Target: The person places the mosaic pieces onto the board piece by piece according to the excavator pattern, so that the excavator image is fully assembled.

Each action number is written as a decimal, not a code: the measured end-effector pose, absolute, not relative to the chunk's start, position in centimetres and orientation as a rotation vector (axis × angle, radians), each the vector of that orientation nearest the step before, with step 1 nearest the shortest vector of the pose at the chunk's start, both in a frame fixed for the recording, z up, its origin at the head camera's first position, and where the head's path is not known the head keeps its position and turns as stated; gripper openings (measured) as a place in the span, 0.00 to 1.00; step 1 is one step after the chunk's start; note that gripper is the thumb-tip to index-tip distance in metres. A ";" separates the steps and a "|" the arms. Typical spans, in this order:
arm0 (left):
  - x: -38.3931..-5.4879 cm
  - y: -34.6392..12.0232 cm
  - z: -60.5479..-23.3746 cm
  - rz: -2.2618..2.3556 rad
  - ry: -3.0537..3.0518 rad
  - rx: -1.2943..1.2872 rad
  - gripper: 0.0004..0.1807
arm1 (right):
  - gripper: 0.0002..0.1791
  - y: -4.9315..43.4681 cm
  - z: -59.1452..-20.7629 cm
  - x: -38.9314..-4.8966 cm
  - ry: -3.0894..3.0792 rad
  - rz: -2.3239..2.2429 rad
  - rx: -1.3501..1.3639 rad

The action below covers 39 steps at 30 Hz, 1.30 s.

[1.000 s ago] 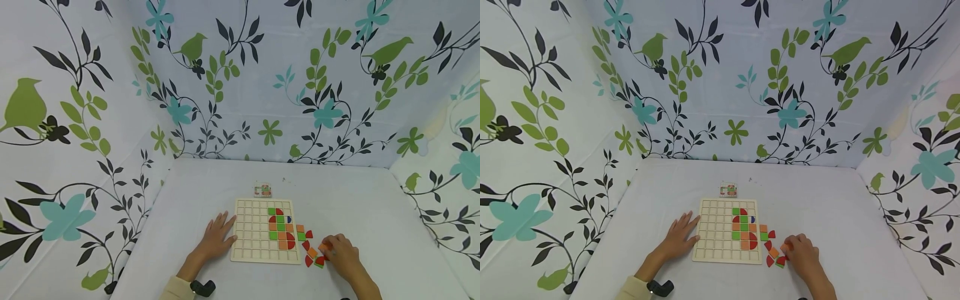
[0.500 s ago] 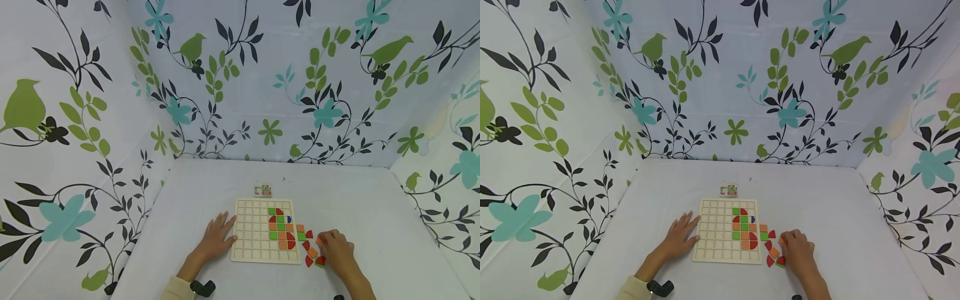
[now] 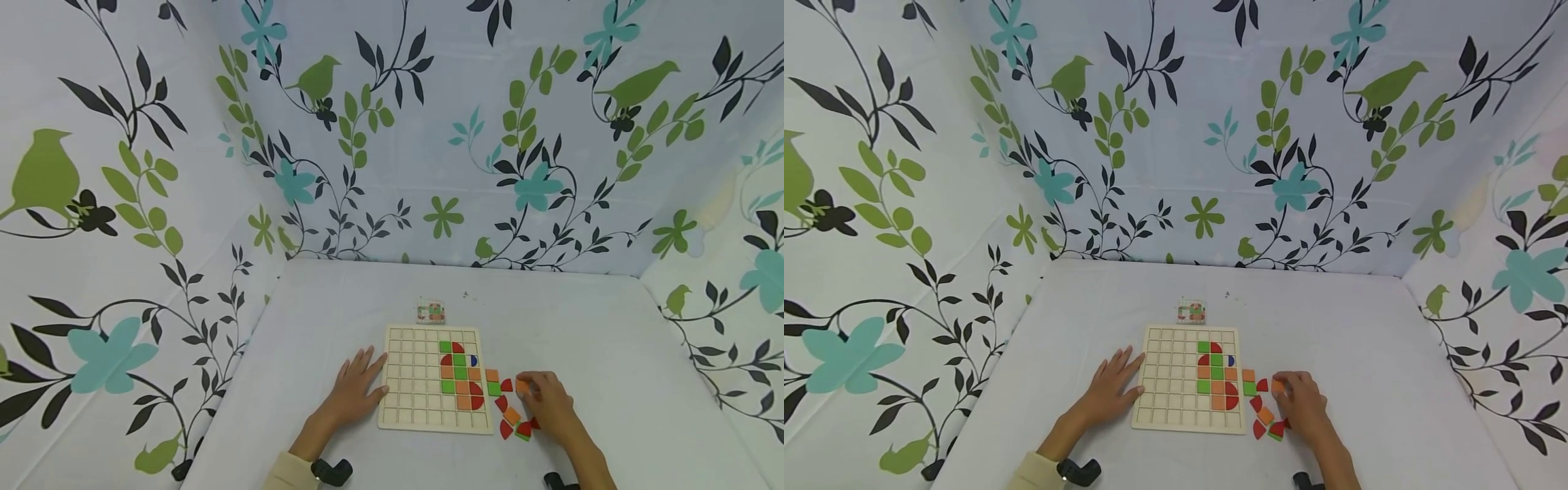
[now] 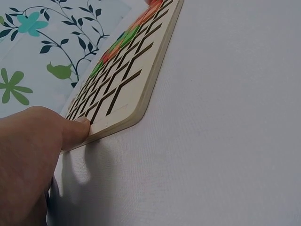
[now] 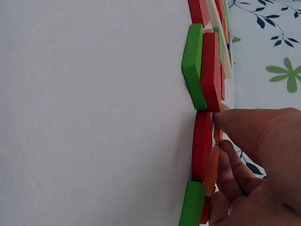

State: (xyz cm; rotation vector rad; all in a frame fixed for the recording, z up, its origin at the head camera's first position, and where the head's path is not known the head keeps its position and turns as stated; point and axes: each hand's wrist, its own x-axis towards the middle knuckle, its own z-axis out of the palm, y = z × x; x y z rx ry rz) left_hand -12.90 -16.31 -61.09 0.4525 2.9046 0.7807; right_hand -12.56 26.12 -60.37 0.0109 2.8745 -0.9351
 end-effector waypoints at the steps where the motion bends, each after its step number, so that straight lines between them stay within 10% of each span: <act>1: -12.9 -16.3 -61.1 0.780 2.904 0.452 0.36 | 0.20 26.1 -60.4 -12.6 2.872 -0.941 0.016; 22: -13.1 -16.3 -61.1 0.768 2.911 0.457 0.36 | 0.18 23.0 -59.6 -14.1 2.964 -0.958 0.057; 39: -13.1 -16.3 -61.5 0.752 2.908 0.429 0.36 | 0.09 15.0 -59.4 -11.1 2.955 -1.018 -0.451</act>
